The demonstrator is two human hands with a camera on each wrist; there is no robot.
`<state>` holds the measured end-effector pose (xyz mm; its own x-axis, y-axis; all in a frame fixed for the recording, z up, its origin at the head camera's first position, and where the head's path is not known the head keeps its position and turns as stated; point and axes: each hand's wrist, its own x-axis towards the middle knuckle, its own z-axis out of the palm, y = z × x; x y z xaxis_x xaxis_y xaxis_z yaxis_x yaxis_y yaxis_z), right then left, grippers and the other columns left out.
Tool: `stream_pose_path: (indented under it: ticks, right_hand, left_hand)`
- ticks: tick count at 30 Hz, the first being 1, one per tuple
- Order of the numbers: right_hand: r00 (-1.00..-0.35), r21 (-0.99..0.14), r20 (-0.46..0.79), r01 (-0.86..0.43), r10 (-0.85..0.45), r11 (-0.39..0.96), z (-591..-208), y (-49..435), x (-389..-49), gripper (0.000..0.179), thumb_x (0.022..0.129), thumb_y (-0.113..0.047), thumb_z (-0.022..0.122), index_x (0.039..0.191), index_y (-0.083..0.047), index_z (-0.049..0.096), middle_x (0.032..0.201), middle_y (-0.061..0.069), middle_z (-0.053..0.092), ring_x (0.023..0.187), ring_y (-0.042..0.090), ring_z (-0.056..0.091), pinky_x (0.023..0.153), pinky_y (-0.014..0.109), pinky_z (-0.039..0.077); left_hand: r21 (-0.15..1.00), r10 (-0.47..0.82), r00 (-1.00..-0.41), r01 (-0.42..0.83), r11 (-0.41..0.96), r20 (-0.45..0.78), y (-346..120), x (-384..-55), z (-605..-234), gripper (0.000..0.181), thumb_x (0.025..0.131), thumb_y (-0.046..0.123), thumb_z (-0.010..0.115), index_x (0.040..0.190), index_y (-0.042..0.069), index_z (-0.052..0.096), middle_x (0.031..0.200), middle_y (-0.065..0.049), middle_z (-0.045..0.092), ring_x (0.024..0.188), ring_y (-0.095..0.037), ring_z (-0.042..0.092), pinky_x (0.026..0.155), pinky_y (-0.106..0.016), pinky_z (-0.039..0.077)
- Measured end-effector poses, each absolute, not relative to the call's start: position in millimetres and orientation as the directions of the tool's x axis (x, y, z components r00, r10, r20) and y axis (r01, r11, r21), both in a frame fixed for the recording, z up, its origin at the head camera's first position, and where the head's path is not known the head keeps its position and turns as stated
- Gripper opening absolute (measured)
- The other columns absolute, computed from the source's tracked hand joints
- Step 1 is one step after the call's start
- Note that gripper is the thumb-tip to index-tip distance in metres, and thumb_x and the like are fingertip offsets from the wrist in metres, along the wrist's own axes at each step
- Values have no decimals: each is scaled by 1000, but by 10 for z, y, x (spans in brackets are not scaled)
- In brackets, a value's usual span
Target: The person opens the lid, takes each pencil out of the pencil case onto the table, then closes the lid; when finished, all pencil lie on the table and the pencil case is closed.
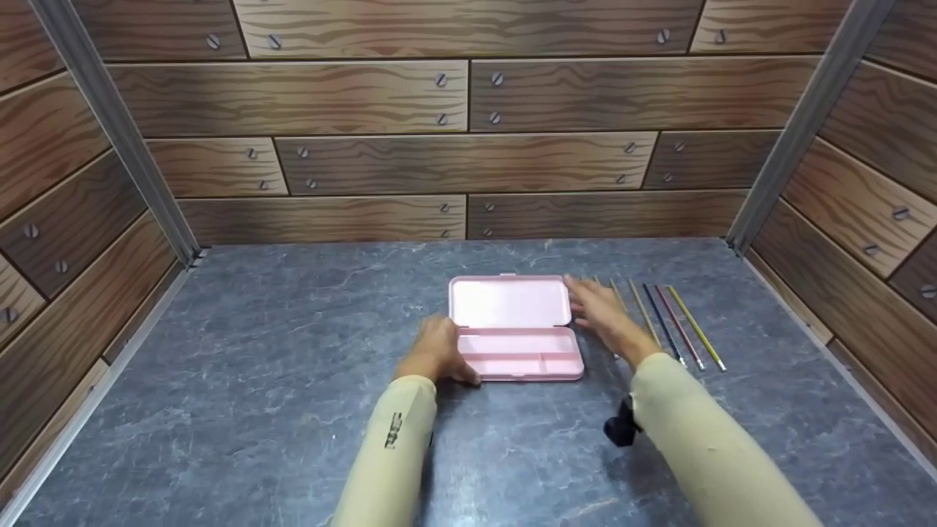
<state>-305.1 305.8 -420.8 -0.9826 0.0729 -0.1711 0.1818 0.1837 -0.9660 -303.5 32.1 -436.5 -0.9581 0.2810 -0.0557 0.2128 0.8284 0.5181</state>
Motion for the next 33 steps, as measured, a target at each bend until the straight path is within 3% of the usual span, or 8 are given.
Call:
stream_pose_path:
  ticks: [4, 11, 14, 19, 22, 25, 30, 33]
  right_hand:
    - [-984, -971, -165, 173, 60, 164, -4198, 3024, -3038, 82, 106, -43, 41, 159, 3, -2, 161, 28, 29, 145, 41, 36, 119, 52, 33]
    - [-983, -961, -179, 183, 42, 209, -4206, 2963, -3035, 90, 105, -48, 42, 157, 0, -14, 167, 19, -17, 154, 44, 9, 125, 56, 19]
    - [-976, -958, -216, 219, 34, 187, -4226, 2955, -3024, 91, 105, -48, 41, 157, -2, -18, 167, 20, -15, 154, 43, 13, 125, 58, 17]
    - [-986, -971, -159, 167, 59, 169, -4227, 2970, -3026, 87, 105, -46, 41, 159, -1, -10, 166, 29, 7, 148, 44, 29, 123, 59, 23]
    - [-990, -975, -102, 118, 93, 187, -4228, 2999, -3023, 73, 107, -44, 38, 158, 4, 18, 155, 31, 36, 139, 42, 43, 119, 56, 32]
    - [-990, -966, -40, 74, 139, 249, -4249, 3042, -2999, 58, 107, -41, 43, 139, 7, 50, 126, 22, 64, 120, 33, 59, 110, 49, 46]
    - [-993, -958, 25, 9, 116, 287, -4270, 3140, -2933, 38, 102, -32, 60, 110, 4, 70, 93, -3, 71, 94, 11, 64, 98, 36, 55]
    - [-1000, -971, 23, -17, 21, 238, -4251, 3199, -2895, 32, 100, -22, 63, 111, 7, 69, 93, -5, 71, 93, 6, 65, 98, 35, 56]
  left_hand:
    - [516, 282, -959, 226, 826, -32, 312, -3034, -4373, 52, 49, 25, 102, 77, 0, 65, 91, -9, 59, 86, -23, 51, 92, -40, 54]
    - [528, 283, -959, 240, 815, -1, 302, -3023, -4390, 55, 48, 24, 102, 83, -2, 68, 90, -9, 61, 84, -22, 51, 92, -40, 55]
    - [539, 292, -956, 248, 805, 5, 308, -3007, -4403, 56, 47, 23, 102, 84, -2, 68, 91, -10, 62, 85, -22, 52, 93, -40, 55]
    - [535, 291, -955, 271, 800, 50, 311, -3004, -4421, 55, 47, 23, 103, 81, -3, 67, 88, -11, 64, 80, -22, 51, 89, -41, 56]
    - [543, 273, -961, 257, 799, 53, 309, -2995, -4439, 58, 48, 24, 103, 86, -4, 69, 95, -14, 65, 86, -24, 55, 92, -41, 55]
    - [566, 254, -966, 239, 789, 54, 315, -2983, -4467, 69, 48, 23, 103, 100, -7, 69, 107, -19, 67, 100, -31, 61, 99, -42, 53]
    - [611, 236, -971, 211, 763, 42, 313, -2980, -4489, 121, 51, 20, 102, 148, -10, 35, 137, -30, 56, 130, -42, 53, 115, -45, 42]
    - [621, 258, -966, 223, 751, 34, 280, -2981, -4476, 138, 53, 19, 102, 158, -4, 14, 142, -33, 51, 136, -46, 47, 119, -47, 37]
